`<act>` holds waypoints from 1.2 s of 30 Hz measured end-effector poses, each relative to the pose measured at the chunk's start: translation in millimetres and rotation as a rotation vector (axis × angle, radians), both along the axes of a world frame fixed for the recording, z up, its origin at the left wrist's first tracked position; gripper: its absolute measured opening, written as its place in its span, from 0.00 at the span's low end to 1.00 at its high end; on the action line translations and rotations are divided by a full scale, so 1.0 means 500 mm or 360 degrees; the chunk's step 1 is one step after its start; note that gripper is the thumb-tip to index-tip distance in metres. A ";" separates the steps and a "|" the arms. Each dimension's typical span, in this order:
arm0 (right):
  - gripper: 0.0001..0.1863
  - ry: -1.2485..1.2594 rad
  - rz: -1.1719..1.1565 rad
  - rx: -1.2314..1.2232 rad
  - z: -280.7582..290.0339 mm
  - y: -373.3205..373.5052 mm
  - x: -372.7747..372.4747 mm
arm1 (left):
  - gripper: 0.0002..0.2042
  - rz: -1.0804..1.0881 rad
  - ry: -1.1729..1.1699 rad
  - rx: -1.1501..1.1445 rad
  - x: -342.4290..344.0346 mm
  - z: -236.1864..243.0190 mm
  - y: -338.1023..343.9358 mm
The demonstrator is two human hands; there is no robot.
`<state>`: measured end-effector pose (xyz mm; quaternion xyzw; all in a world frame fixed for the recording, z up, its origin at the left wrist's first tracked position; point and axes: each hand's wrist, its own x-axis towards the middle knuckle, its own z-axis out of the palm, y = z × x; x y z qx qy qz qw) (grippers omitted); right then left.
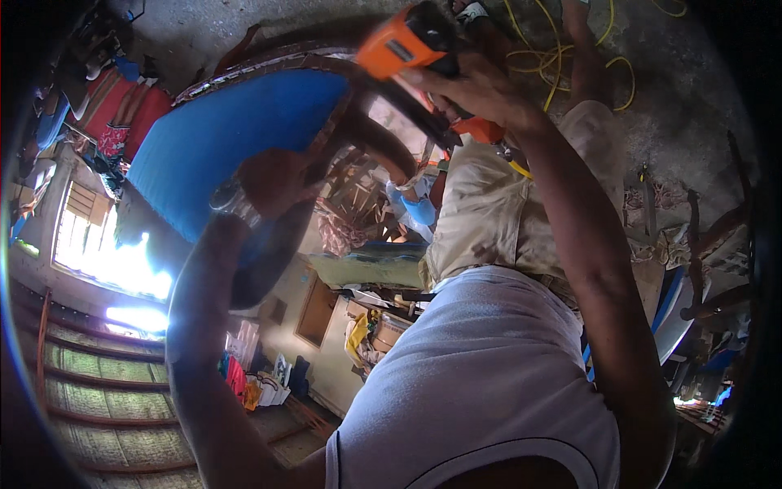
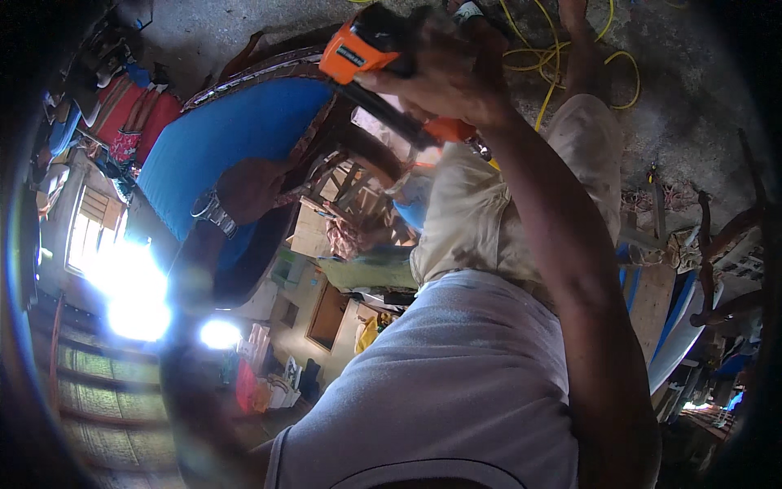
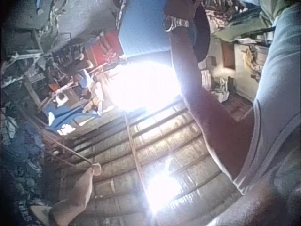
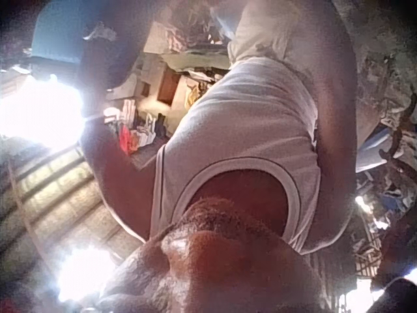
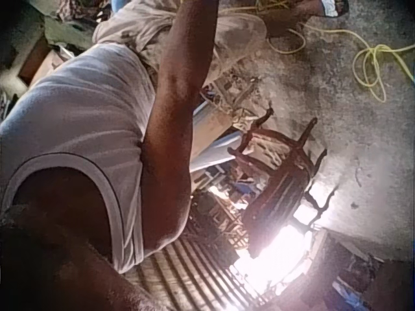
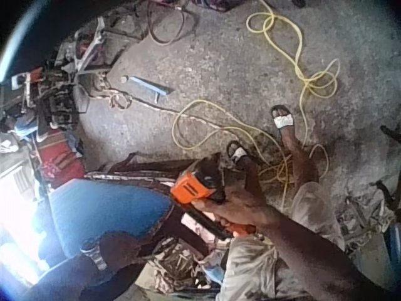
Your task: Applying and securing fabric/trim to a wooden chair frame using a staple gun and heat source.
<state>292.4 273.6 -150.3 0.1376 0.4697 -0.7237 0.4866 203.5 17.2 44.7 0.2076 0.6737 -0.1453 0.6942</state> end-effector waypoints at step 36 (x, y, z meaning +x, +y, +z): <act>0.21 -0.0148 -0.0177 0.0241 -0.174 0.078 0.029 | 0.17 0.0472 -0.0290 0.0390 0.029 -0.092 -0.036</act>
